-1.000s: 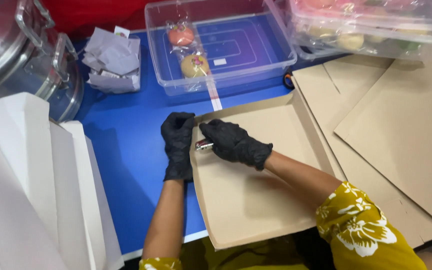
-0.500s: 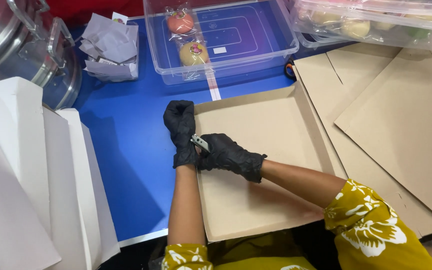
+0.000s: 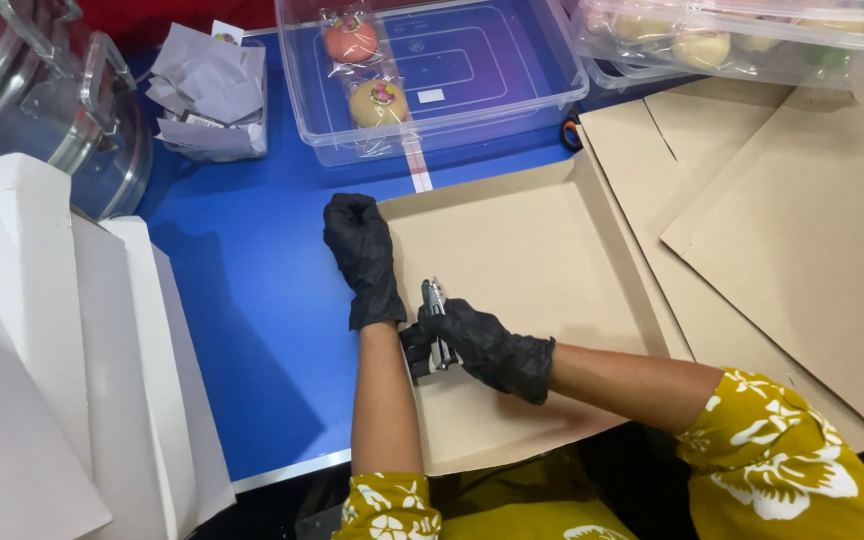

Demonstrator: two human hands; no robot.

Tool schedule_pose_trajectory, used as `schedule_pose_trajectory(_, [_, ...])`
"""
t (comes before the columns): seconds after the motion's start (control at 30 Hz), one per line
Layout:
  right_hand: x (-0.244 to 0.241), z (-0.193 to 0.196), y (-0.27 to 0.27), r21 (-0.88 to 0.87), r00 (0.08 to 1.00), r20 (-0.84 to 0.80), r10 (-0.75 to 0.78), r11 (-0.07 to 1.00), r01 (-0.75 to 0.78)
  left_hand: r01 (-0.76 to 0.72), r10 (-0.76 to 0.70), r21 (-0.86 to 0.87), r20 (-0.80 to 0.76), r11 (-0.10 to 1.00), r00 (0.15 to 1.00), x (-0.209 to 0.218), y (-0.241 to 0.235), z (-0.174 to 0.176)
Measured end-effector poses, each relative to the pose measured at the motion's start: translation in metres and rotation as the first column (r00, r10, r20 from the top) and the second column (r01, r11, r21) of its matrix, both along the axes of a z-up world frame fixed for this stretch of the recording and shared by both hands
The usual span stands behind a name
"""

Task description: Assembling cardboard boxes by folding pre-scored sheets and stapling the corners to secure the shape.

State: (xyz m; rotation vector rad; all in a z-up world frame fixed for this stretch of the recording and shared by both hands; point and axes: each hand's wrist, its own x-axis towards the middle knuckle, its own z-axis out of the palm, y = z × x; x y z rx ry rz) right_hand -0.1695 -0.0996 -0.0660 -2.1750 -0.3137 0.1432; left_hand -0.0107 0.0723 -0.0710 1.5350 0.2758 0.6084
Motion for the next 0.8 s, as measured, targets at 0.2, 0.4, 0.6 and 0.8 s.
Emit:
schedule_pose_trajectory(0.2, [-0.011, 0.107, 0.066, 0.219, 0.734, -0.625, -0.265, 0.843, 0.491, 0.051, -0.035, -0.154, 0.104, 0.987, 0.994, 0.011, 0.005, -0.027])
schedule_pose_trajectory(0.4, [0.014, -0.005, 0.018, -0.08, 0.984, -0.164, 0.064, 0.994, -0.078, 0.01, -0.012, -0.119, -0.018, 0.993, 1.0, 0.003, 0.006, -0.005])
schedule_pose_trajectory(0.6, [0.13, 0.045, 0.033, -0.243, 0.972, 0.226, -0.066, 0.962, 0.121, 0.118, -0.119, -0.153, 0.002, 0.981, 0.993, -0.001, 0.014, -0.001])
schedule_pose_trajectory(0.8, [0.181, 0.05, 0.052, -0.561, 0.919, 0.369, 0.138, 0.821, 0.102, 0.147, -0.147, -0.089, 0.007, 0.985, 0.989, -0.003, 0.016, 0.004])
